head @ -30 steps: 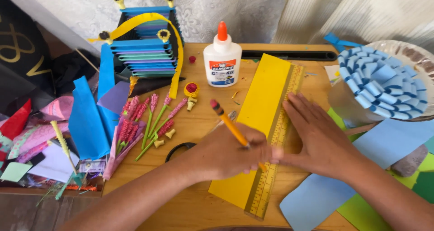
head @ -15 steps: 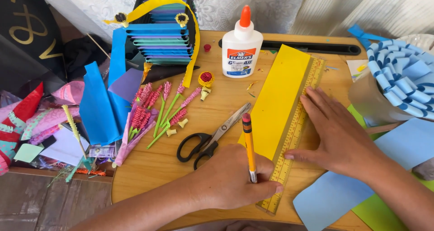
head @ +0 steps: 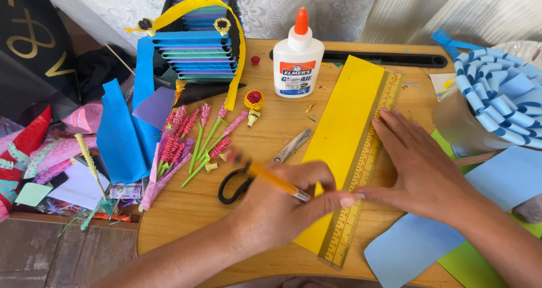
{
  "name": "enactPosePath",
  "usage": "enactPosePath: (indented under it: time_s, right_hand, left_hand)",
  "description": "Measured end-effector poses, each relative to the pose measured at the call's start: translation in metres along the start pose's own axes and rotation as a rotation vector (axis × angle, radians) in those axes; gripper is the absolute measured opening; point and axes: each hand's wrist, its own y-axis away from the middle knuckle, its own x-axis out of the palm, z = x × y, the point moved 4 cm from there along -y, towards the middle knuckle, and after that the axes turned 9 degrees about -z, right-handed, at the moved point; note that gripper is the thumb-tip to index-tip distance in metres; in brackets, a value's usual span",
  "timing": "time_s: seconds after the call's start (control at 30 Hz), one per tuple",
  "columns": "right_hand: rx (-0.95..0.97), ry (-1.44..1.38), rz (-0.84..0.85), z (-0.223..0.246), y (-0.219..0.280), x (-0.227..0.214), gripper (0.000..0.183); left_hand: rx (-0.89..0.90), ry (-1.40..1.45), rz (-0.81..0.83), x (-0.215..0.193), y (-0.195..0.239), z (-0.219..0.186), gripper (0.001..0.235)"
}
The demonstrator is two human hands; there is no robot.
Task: Measuring, marking, cutting, and gluing yellow paper strips for a craft project.
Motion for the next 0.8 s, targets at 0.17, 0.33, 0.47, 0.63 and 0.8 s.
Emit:
enactPosePath:
  time_s: [0.17,0.33,0.47,0.63,0.8]
  right_hand:
    - [-0.04,-0.017,-0.042,0.0,0.001,-0.001,0.137]
    - [-0.09,-0.005,-0.096,-0.001,0.003,-0.001,0.14]
    - [-0.086,0.008,-0.064,-0.003,0.003,-0.001,0.14]
    - [-0.098,0.01,-0.106,-0.003,0.004,-0.002,0.14]
    - [-0.106,0.015,-0.115,-0.002,0.005,-0.002,0.14]
  left_hand:
    - [0.467,-0.6,-0.044,-0.002,-0.007,0.018,0.022]
    - [0.56,-0.794,0.036,0.009,-0.003,0.034,0.021]
    - [0.535,-0.766,0.071,0.017,-0.003,0.046,0.018]
    - [0.587,-0.771,-0.009,0.024,-0.001,0.044,0.018]
    - [0.59,-0.721,-0.032,0.025,-0.001,0.036,0.015]
